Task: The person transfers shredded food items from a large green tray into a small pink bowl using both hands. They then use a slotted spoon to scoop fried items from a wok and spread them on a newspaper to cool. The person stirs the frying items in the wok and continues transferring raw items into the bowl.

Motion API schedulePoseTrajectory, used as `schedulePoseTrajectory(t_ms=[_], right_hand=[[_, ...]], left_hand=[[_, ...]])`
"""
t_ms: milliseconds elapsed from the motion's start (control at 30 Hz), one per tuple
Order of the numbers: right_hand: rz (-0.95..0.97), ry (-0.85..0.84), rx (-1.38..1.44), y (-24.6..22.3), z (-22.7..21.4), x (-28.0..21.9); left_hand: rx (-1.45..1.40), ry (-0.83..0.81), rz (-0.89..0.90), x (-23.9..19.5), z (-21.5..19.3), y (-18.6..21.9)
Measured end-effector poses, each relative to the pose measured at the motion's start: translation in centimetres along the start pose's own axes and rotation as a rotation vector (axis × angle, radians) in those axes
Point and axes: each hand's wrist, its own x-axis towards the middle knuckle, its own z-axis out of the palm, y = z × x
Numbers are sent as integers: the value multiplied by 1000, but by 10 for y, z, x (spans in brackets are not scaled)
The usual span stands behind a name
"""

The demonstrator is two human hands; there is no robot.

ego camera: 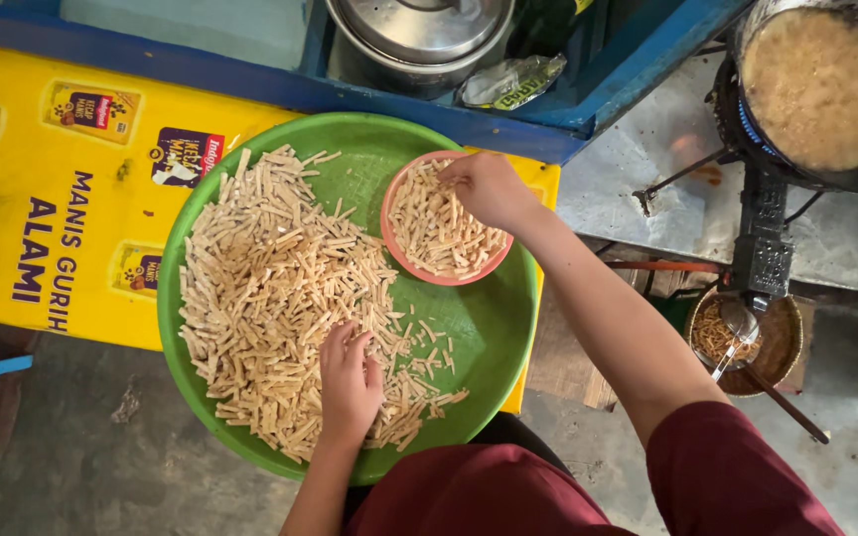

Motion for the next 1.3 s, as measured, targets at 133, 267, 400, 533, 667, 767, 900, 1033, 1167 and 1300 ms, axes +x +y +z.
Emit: schedulePoseTrajectory(t_ms=[133,267,400,533,667,767,900,1033,1167,1300], right_hand=[[-7,40,-104,0,-11,-3],[-94,233,-123,-18,10,-36],[-191,-123,-32,-67,81,-99],[75,-388,-51,-105,138,-128],[210,-596,-194,-122,149,-115],[229,-569,-143,-127,154,-111],[239,-512,-104,-131,162,-110],[320,-489,-104,-133,162,-105],[302,-462,-116,-132,163,-106],[387,-416,-79,-123,173,-109]], left_hand=[[16,-3,17,1,-3,-2],[63,9,58,-4,-4,-5],[-26,70,41,-5,-7,-8],[4,81,79,-7,-12,-14],[-52,84,69,-6,-20,-21],[5,76,33,-12,-25,-26],[-5,69,-12,-19,-27,-29],[-35,88,20,-24,-26,-34],[-25,99,11,-31,-26,-34],[-29,113,0,-27,-30,-33]])
